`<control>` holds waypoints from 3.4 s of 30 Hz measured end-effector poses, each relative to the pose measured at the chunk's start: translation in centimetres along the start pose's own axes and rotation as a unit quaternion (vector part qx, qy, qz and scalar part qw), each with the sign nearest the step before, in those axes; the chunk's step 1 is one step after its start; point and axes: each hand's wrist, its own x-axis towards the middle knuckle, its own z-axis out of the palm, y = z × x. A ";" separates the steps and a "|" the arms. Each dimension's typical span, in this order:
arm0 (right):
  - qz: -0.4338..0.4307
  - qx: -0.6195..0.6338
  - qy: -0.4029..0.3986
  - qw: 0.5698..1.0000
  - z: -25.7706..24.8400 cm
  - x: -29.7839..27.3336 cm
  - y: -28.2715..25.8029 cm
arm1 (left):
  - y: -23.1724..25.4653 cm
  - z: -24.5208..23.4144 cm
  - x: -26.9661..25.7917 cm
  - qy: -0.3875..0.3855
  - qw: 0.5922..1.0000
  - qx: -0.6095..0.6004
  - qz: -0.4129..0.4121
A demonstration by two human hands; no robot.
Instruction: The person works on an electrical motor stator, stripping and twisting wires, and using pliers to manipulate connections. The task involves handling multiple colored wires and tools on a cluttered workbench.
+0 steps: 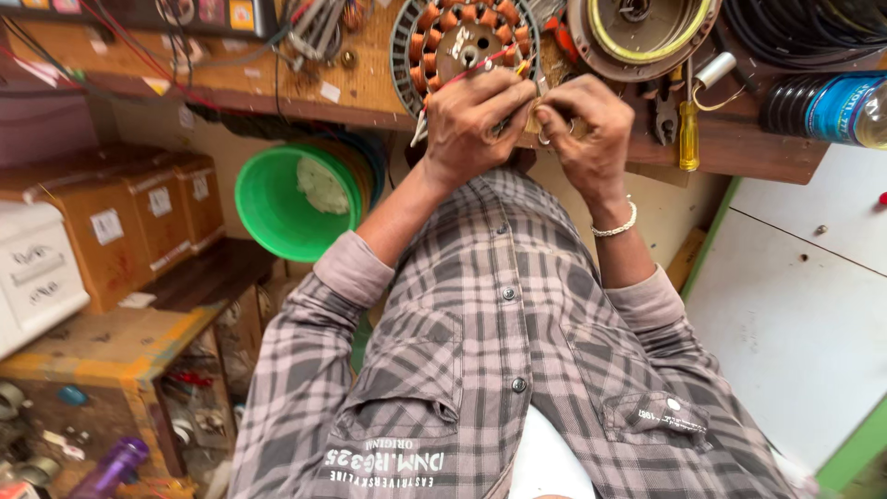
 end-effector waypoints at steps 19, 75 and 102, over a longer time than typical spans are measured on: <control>-0.077 -0.037 -0.013 0.996 -0.3 0.7 0.7 | -0.4 0.1 -0.5 0.021 1.000 -0.003 0.013; -0.093 -0.003 0.008 0.996 -0.1 -0.1 0.7 | -0.6 0.1 -0.6 -0.007 0.998 -0.044 -0.048; -0.220 -0.134 -0.081 0.963 -2.0 2.1 1.6 | -0.9 -0.2 -0.4 -0.027 0.998 -0.040 -0.039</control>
